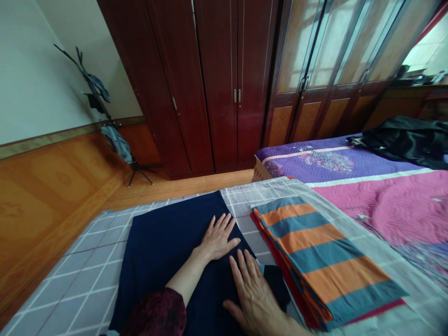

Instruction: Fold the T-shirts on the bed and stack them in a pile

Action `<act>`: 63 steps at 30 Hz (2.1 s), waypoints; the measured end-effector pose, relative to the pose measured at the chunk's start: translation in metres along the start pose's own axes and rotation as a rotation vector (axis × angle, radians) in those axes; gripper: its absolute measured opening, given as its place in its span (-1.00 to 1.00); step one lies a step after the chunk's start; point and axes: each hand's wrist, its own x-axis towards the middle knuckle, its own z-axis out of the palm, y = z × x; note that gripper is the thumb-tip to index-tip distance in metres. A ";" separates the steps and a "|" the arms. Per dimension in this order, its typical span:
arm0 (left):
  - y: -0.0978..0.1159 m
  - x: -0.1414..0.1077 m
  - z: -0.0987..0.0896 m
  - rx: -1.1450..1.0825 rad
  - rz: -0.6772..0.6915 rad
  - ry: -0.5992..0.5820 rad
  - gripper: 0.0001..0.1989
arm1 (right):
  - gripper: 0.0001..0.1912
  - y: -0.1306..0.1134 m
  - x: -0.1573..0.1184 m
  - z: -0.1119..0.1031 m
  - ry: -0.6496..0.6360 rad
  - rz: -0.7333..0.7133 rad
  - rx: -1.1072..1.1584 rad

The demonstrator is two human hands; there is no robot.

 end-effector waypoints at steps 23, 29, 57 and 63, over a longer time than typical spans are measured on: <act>-0.036 0.130 -0.005 0.003 -0.446 0.067 -0.12 | -0.37 0.038 0.006 0.068 0.378 -0.248 -0.325; -0.027 0.115 -0.009 -0.063 -0.424 0.050 -0.11 | -0.12 0.037 0.005 0.068 0.182 -0.226 -0.202; -0.159 -0.151 -0.033 0.022 -1.045 0.163 -0.26 | -0.26 0.019 0.008 0.046 0.325 -0.150 -0.170; -0.160 -0.176 -0.034 0.003 -1.038 0.143 -0.28 | -0.29 0.017 0.007 0.033 0.315 -0.192 -0.156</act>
